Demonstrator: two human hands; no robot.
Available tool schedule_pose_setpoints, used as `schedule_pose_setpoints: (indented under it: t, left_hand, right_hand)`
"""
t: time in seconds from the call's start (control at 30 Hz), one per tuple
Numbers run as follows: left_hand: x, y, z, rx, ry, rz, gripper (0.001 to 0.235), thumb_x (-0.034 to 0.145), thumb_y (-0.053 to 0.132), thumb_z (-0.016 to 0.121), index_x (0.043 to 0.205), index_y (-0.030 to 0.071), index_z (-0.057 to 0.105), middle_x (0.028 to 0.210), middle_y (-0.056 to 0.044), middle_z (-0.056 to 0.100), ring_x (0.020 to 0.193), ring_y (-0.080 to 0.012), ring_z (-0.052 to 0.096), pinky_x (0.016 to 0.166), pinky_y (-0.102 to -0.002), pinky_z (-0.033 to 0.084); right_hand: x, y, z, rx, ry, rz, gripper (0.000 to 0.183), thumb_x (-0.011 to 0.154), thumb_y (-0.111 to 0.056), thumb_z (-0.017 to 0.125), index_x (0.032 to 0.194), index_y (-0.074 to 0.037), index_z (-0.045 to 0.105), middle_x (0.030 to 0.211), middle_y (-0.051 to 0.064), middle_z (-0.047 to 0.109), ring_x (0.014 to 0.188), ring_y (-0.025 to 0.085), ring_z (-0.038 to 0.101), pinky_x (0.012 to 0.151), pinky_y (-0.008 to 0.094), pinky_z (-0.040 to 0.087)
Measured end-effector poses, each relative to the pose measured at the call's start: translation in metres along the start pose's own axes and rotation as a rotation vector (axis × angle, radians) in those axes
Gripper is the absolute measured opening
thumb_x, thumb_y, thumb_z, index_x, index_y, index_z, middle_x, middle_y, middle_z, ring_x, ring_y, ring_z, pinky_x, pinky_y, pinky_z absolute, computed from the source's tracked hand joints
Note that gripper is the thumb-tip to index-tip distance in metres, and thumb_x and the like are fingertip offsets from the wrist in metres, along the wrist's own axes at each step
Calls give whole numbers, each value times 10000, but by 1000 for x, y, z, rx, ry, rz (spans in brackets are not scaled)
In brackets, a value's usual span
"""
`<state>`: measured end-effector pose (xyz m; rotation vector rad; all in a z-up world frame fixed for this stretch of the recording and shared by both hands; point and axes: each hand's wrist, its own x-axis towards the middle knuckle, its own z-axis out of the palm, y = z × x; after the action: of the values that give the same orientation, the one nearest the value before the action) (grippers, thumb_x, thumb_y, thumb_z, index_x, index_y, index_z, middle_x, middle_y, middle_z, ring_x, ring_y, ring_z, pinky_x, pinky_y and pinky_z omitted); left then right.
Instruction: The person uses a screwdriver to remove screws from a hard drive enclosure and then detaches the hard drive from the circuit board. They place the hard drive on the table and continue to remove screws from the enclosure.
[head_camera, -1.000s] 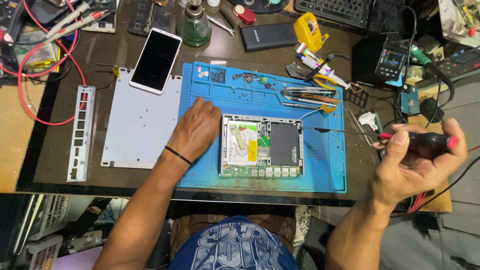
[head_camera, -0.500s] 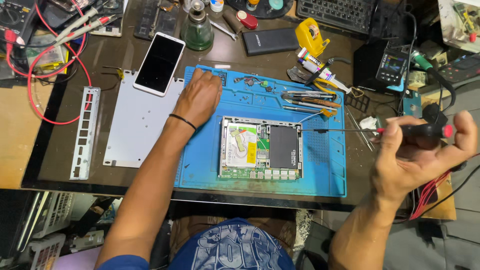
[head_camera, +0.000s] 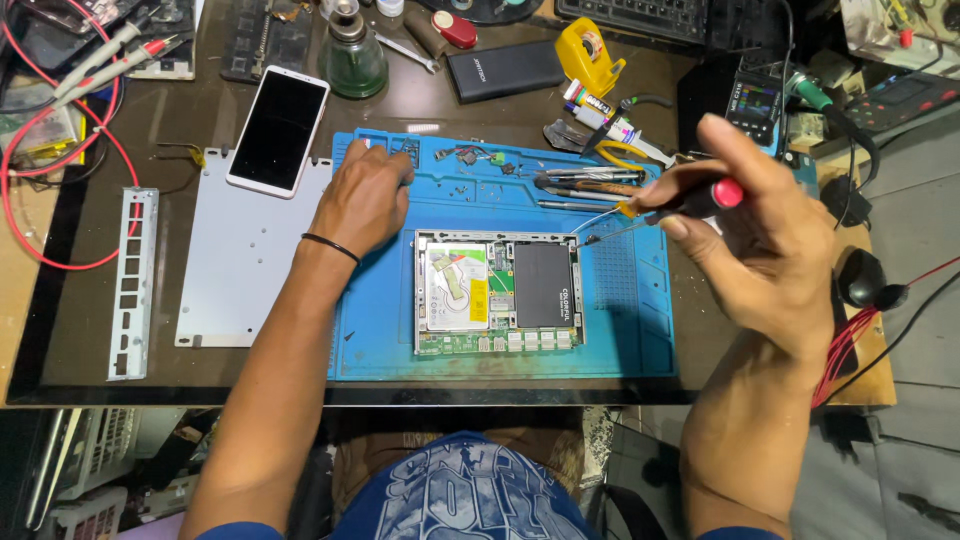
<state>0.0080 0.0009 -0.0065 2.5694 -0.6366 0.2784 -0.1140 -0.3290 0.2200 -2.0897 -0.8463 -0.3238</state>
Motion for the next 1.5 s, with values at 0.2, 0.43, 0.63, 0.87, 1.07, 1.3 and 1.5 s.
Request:
schedule_pose_setpoints:
  t: [0.2,0.43,0.63,0.87,1.07,1.3,1.5]
  left_hand:
    - [4,40,-29,-180,158,-7,224,883,70,648,1106,77,640,787,-46,566,879,-313,506,822,-461,445]
    - [40,151,-25,-607,-26,307,373,1047,313,529,1320,89,650,1215,-103,723,1133,-301,579,981,-451,445]
    - [58,194,-12,-918,7,302,135,990,196,622,1053,122,715,1020,-16,765,924,-192,718,832,-318,506]
    - [71,202,19,-989,239,175,245,729,244,907,788,174,680,883,-18,646,1057,-195,648,933,-361,511]
    - [67,201,2,-940,194,300,168,863,255,785,888,156,652,901,0,664,1081,-261,630,986,-451,495]
    - [63,207,-2,-1020,185,220,65,874,129,800,912,108,751,932,-56,772,1073,-313,727,940,-429,558]
    - [67,208,19,-883,297,245,229,733,148,909,817,130,697,753,-28,669,1142,-278,664,994,-453,518]
  right_hand:
    - [4,17,21,44,282,-40,335,1074,-205,583,1279,-9,403,1226,244,496,1014,340,600,958,407,571]
    - [3,16,27,-85,357,25,483,1070,36,669,1489,85,433,1154,331,668,1078,360,710,892,329,575]
    - [4,27,31,206,338,53,494,1141,-162,494,1534,-4,240,1228,413,622,1219,455,672,1144,510,565]
    - [-22,81,37,167,553,165,372,920,4,820,1157,60,540,982,169,607,889,204,625,754,320,549]
    - [-9,60,41,127,529,90,362,973,32,762,1275,140,595,984,240,699,901,230,691,829,384,598]
    - [-8,51,45,92,524,78,411,1013,-57,728,1348,100,549,1113,245,714,1004,224,673,894,349,553]
    - [-17,55,45,-99,616,36,438,949,58,841,1315,153,620,934,216,651,835,250,678,786,388,593]
